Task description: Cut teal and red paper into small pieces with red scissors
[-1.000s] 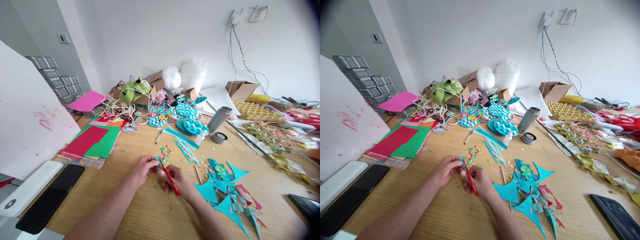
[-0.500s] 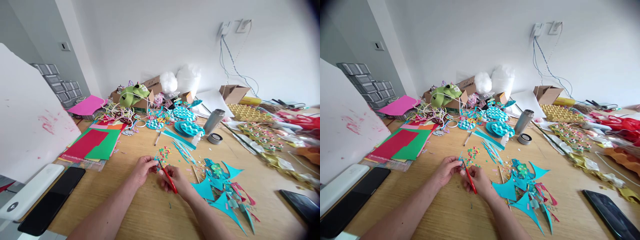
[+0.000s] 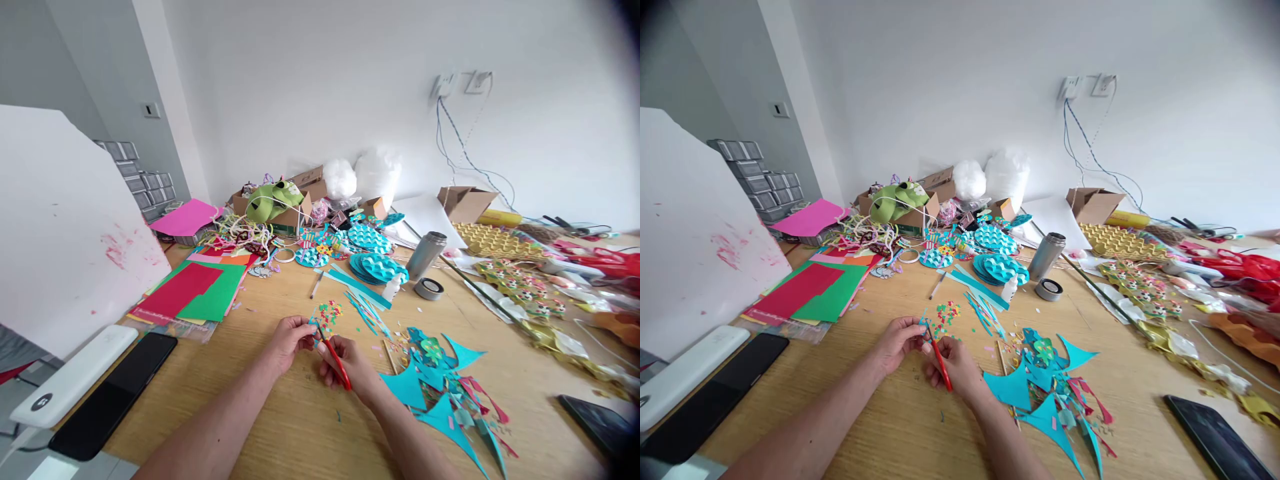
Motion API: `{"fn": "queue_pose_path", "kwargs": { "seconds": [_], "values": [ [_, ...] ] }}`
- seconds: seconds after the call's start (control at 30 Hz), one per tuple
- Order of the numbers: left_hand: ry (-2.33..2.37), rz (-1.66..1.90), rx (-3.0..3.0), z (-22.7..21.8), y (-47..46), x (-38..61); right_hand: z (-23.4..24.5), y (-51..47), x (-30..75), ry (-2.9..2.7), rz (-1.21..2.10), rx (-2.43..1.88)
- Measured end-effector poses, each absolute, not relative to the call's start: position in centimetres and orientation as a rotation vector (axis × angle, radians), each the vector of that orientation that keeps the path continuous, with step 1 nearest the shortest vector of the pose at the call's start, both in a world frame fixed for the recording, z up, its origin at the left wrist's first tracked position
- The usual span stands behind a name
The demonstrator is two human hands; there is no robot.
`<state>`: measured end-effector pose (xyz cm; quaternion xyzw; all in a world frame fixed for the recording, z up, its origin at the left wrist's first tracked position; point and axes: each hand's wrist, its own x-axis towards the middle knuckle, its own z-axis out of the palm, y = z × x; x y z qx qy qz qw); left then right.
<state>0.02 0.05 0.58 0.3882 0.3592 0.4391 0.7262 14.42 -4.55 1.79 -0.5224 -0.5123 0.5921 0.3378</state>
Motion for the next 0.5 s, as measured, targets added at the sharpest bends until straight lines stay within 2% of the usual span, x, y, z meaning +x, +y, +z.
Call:
{"fn": "queue_pose_path", "kwargs": {
  "seconds": [0.5],
  "values": [
    [0.808,1.009,0.846,0.95,-0.18,0.15,1.52,-4.44,14.23,-1.342,1.524,-1.335]
  ]
}}
